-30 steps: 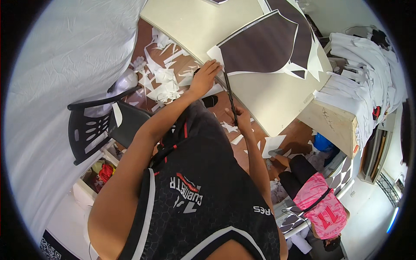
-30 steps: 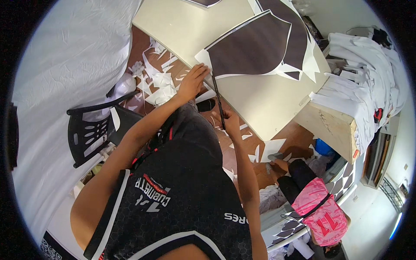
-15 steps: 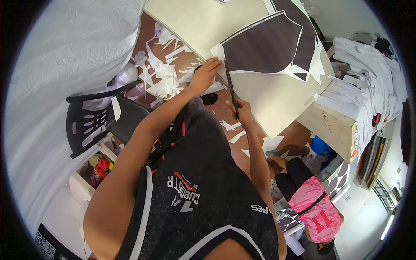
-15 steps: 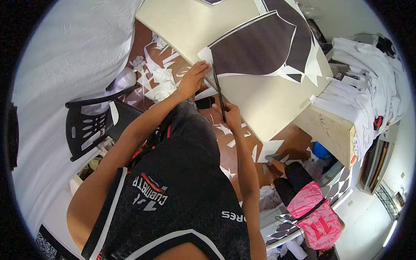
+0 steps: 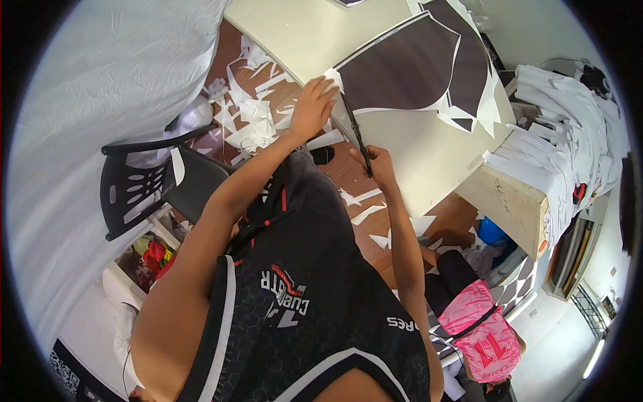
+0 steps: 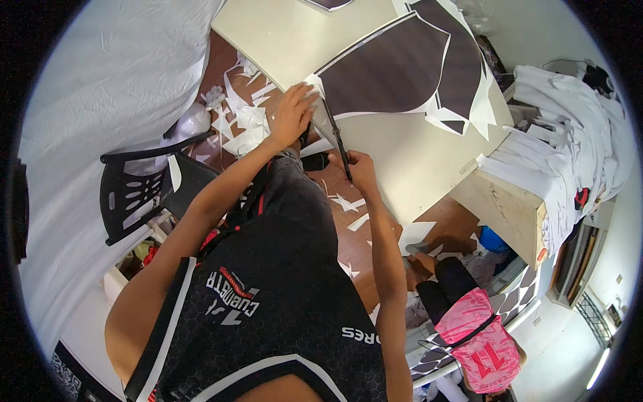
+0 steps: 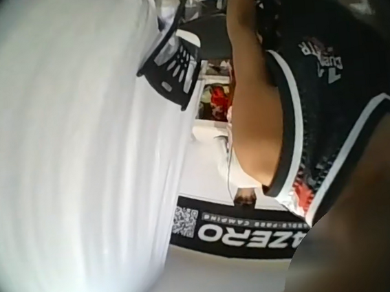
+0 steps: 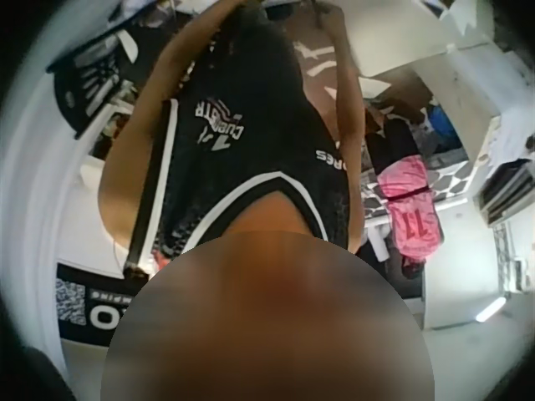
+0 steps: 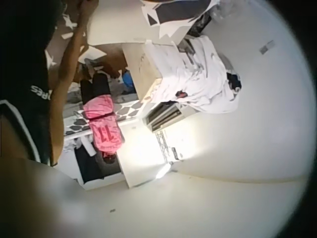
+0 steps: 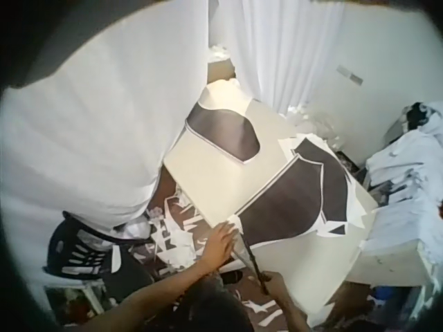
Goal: Cutting out printed garment patterns from a large sheet using scissors.
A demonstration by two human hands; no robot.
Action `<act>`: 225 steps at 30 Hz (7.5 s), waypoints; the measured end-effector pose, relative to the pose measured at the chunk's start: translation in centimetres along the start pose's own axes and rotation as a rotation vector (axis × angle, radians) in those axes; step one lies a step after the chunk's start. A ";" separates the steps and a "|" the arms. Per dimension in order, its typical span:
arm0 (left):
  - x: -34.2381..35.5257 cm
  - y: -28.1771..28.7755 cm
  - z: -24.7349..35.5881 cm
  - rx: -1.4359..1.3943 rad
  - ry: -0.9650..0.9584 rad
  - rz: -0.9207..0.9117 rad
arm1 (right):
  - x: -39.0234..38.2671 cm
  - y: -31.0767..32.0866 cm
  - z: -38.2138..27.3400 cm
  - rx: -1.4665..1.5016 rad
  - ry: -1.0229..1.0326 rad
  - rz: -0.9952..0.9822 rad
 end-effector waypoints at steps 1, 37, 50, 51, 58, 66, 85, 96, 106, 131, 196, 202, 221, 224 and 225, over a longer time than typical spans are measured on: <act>0.3 0.3 -0.3 0.023 0.032 0.059 | 0.1 0.2 -0.2 -0.003 0.001 -0.004; 0.0 -0.4 -2.2 0.066 0.101 0.047 | 4.6 3.0 -4.3 -0.159 0.062 -0.133; 0.5 1.3 -1.7 0.079 0.123 -0.089 | 4.6 2.5 -4.7 -0.230 0.090 -0.075; 0.6 2.0 -1.6 0.103 0.146 -0.044 | 4.6 2.4 -4.3 -0.269 0.086 -0.070; 1.4 5.8 -3.0 0.284 0.292 -0.019 | 1.6 1.7 -3.9 -0.235 0.107 -0.018; 7.3 3.7 -7.0 -0.091 0.384 0.080 | -1.2 0.1 -3.0 -0.015 0.143 0.020; 10.4 20.5 -22.9 -0.893 0.982 0.061 | -1.4 -3.6 -4.8 -0.031 0.056 0.209; 3.2 11.9 -25.1 -1.750 0.946 0.615 | 1.4 -4.3 -5.0 0.087 -0.012 0.163; 16.1 14.4 -22.3 -1.684 0.344 0.880 | 1.3 -4.4 -4.0 0.035 -0.045 0.225; 14.7 -14.5 3.6 -0.442 0.225 -0.785 | -10.0 -5.5 1.6 0.433 -0.229 1.003; 9.9 1.1 -7.0 -0.872 1.102 0.482 | 8.0 3.7 -5.6 -0.229 0.219 0.421; 8.9 -0.5 -8.9 -0.968 1.141 0.390 | 6.1 4.9 -4.5 -0.091 -0.001 0.522; 9.9 0.7 -6.5 -0.135 0.827 -0.043 | 4.1 -1.5 -4.0 0.196 -0.061 0.028; 9.1 2.7 -3.7 0.290 0.039 0.005 | 3.9 -1.2 -5.3 0.183 -0.063 0.019; 7.5 3.8 -4.2 0.294 0.044 0.010 | 3.6 -1.2 -5.6 0.196 -0.088 -0.005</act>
Point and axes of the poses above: each hand's wrist, its own x-axis towards the middle knuckle, its own y-axis out of the back of the hand, z = x × y, the point moved 5 cm from there along x, towards the middle knuckle, and after that the axes turned 14 degrees about -x, right-handed, at the moved point
